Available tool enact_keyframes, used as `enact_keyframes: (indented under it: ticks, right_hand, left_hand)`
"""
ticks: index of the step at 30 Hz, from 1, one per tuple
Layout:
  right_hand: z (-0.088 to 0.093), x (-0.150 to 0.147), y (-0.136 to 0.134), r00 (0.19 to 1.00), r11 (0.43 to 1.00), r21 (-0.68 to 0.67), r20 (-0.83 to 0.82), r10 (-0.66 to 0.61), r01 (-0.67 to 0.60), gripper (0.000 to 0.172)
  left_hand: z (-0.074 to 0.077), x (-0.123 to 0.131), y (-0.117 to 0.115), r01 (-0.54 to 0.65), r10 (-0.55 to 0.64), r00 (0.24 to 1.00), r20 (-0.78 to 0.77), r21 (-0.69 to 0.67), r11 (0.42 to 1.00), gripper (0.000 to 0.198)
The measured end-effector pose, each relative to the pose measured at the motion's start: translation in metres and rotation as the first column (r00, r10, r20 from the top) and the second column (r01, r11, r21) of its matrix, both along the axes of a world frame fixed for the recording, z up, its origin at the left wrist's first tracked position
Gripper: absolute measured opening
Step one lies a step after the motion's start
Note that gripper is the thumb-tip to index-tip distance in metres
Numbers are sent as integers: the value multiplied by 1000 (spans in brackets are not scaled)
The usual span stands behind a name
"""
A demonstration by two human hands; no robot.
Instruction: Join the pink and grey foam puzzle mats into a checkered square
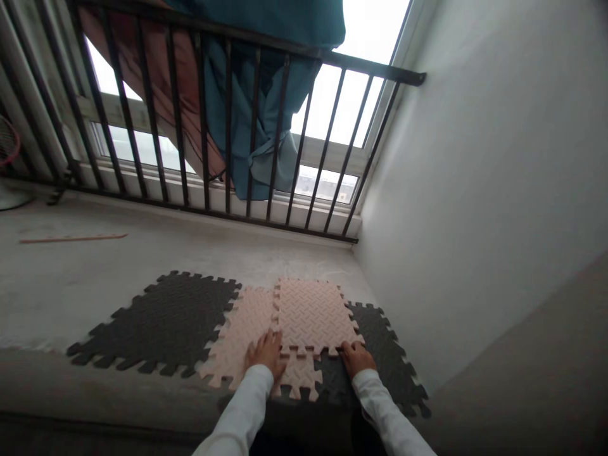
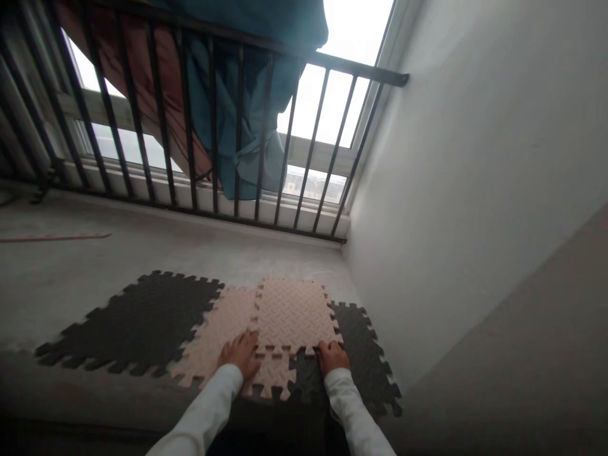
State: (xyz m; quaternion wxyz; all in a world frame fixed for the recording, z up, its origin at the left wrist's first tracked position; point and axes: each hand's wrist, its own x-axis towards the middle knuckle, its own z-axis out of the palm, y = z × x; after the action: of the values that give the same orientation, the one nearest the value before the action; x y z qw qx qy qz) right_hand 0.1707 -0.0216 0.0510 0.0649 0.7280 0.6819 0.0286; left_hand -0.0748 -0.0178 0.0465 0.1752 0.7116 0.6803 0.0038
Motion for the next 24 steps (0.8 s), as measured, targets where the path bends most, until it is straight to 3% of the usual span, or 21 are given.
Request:
enact_keyframes:
  ticks: [5,15,24]
  right_hand:
    - [7,25,22,997,999,-15,61,-43,44,28]
    - [10,66,84,973,974,-18,50,-227,228,31]
    - [3,97,133,964,964,7,16,-265,265,31]
  left_hand:
    - [-11,0,2,-139,134,987,-93,-47,989,81]
    - [-18,-2,4,-109,101,990,-100,-84,990,77]
    - [-22,-7,10,-97,72,987,-144,-175,980,85]
